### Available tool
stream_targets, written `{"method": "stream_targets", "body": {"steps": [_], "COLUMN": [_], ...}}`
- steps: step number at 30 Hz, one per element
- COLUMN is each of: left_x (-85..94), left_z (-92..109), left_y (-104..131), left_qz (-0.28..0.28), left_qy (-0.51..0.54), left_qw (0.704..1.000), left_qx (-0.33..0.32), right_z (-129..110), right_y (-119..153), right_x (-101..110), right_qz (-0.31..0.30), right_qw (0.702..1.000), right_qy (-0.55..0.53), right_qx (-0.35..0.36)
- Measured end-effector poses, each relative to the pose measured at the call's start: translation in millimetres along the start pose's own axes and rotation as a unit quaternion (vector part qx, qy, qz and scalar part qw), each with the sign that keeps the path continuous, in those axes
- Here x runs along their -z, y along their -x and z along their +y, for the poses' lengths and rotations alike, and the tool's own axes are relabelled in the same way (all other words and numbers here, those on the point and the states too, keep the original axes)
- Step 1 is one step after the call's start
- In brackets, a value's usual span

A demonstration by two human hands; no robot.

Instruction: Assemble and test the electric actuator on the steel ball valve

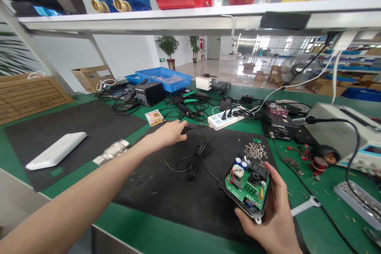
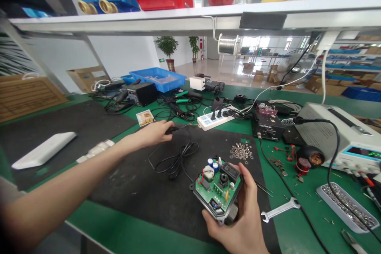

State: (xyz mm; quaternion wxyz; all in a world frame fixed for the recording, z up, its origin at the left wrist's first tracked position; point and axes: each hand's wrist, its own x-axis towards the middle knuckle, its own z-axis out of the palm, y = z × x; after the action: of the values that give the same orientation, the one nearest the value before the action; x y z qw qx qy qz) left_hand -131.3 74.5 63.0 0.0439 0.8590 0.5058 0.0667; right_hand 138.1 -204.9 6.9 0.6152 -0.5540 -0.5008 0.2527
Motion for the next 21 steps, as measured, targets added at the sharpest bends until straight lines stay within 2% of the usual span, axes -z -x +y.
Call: {"method": "stream_targets", "body": {"steps": [4, 8, 14, 18, 21], "left_x": [-2.3, -27.3, -73.2, -84.5, -86.4], "left_z": [26.5, 56.5, 81.5, 83.6, 82.3], "left_y": [-32.3, -75.7, -122.6, -133.7, -134.4], "left_qz": [0.139, 0.214, 0.244, 0.245, 0.246], "left_qy": [0.056, 0.140, 0.219, 0.217, 0.203], "left_qw": [0.988, 0.965, 0.943, 0.943, 0.946], "left_qx": [-0.029, -0.053, -0.053, -0.055, -0.054], "right_z": [2.8, 5.2, 9.9, 12.8, 9.5], "right_y": [2.1, 3.2, 0.6, -4.0, -7.9], "right_x": [-4.1, -10.3, -13.5, -6.2, 0.1], "right_qz": [0.016, 0.040, 0.072, 0.073, 0.027], "right_qw": [0.999, 0.997, 0.993, 0.987, 0.988], "right_qy": [0.016, 0.041, 0.078, 0.119, 0.137], "right_qx": [0.025, 0.045, 0.055, 0.074, 0.065]}}
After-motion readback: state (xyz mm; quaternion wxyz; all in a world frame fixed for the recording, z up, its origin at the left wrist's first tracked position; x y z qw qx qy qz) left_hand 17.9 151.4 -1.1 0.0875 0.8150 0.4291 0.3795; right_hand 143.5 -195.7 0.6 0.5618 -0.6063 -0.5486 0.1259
